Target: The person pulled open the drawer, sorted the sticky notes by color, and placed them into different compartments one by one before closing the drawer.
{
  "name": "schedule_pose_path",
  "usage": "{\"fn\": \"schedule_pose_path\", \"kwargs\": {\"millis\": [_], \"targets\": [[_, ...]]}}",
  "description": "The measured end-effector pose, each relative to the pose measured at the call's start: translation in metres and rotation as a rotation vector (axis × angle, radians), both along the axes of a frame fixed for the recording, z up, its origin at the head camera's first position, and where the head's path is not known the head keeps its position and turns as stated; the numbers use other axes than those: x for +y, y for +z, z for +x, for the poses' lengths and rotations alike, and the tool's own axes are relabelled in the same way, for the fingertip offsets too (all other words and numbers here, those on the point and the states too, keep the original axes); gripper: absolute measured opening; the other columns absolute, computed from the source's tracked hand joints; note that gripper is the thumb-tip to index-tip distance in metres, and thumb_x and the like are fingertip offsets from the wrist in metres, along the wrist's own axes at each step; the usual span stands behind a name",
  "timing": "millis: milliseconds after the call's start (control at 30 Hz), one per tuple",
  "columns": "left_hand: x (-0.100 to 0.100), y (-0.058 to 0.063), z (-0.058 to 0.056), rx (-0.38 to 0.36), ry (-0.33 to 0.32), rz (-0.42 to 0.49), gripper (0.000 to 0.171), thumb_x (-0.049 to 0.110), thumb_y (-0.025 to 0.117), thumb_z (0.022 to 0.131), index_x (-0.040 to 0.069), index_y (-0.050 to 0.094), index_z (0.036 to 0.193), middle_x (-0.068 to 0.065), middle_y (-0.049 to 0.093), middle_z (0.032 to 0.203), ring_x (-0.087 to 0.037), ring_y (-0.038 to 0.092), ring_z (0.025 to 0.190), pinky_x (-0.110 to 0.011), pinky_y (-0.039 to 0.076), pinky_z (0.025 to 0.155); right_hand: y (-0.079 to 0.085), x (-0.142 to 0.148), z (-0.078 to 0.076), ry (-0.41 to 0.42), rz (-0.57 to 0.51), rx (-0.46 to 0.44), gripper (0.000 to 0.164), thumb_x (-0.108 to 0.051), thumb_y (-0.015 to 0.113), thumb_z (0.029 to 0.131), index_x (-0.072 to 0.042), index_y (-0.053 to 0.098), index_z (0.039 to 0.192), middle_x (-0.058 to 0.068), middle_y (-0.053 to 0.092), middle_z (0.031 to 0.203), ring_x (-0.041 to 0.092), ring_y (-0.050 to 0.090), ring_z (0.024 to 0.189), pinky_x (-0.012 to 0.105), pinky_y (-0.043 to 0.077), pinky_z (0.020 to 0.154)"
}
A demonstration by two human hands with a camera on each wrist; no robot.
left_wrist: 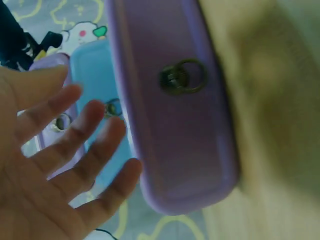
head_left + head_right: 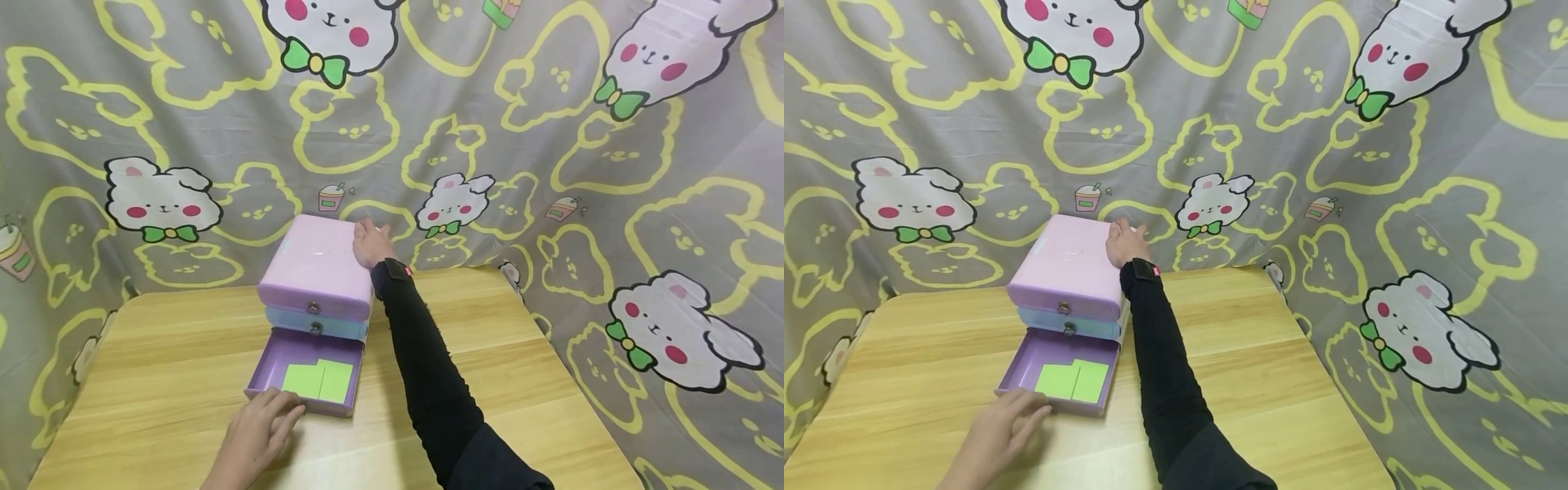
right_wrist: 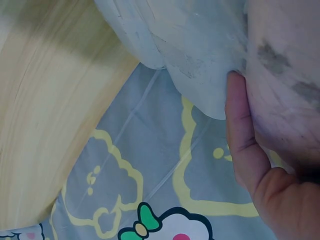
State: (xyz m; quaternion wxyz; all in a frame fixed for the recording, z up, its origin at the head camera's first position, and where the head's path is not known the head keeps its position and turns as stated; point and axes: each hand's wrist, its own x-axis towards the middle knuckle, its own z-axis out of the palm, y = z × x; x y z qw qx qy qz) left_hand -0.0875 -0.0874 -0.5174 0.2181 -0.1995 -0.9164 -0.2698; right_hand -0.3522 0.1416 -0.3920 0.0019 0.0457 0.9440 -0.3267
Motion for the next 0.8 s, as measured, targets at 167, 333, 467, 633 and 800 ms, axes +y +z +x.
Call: {"fn": "schedule_pose_path", "kwargs": {"millis": [167,333,467,633,800], "targets": [[0.001,-0.011,0.003,-0.181,0.013,-0.098,0.007,0.028,0.078,0.087,0.025,0.076,0.093,0.011,0.070,0.091,-0.009,0.063,0.085,-0.035,0.055,0.075,0.000,0.000,-0.002,0.004,0.008,-0.009,0.052,-0.045,0.018,0.110,-0.026,0.037,0.155,0.015,0.034,0.161,0.038,0.042,0.145,0.053,0.037,0.119],[0.001,-0.022,0.000,-0.216,0.003,-0.128,0.016,0.030,0.076,0.089,0.023,0.078,0.103,0.009,0.070,0.093,-0.012,0.063,0.087,-0.037,0.055,0.077,0.001,-0.001,0.001,-0.006,0.000,-0.016,0.052,-0.047,0.018,0.110,-0.027,0.037,0.155,0.016,0.032,0.160,0.039,0.044,0.142,0.054,0.038,0.119],[0.001,-0.027,-0.003,-0.242,0.002,-0.119,0.015,0.030,0.075,0.091,0.023,0.077,0.103,0.008,0.070,0.092,-0.015,0.066,0.087,-0.041,0.054,0.078,0.003,-0.001,0.003,-0.010,-0.004,-0.019,0.052,-0.047,0.019,0.110,-0.028,0.037,0.155,0.017,0.031,0.160,0.040,0.046,0.141,0.054,0.038,0.118],[0.002,-0.028,-0.006,-0.280,0.019,-0.108,0.014,0.031,0.072,0.093,0.022,0.077,0.103,0.006,0.071,0.092,-0.019,0.067,0.089,-0.047,0.055,0.080,0.004,-0.001,0.004,-0.012,-0.006,-0.004,0.051,-0.046,0.019,0.110,-0.027,0.037,0.154,0.018,0.031,0.162,0.042,0.044,0.142,0.056,0.037,0.118],[0.003,-0.026,-0.008,-0.275,0.015,-0.103,0.013,0.030,0.070,0.094,0.022,0.076,0.102,0.005,0.072,0.093,-0.019,0.066,0.089,-0.047,0.055,0.081,0.003,-0.001,0.004,-0.009,-0.019,-0.003,0.052,-0.046,0.020,0.110,-0.026,0.037,0.154,0.019,0.031,0.162,0.043,0.044,0.142,0.057,0.037,0.118]]}}
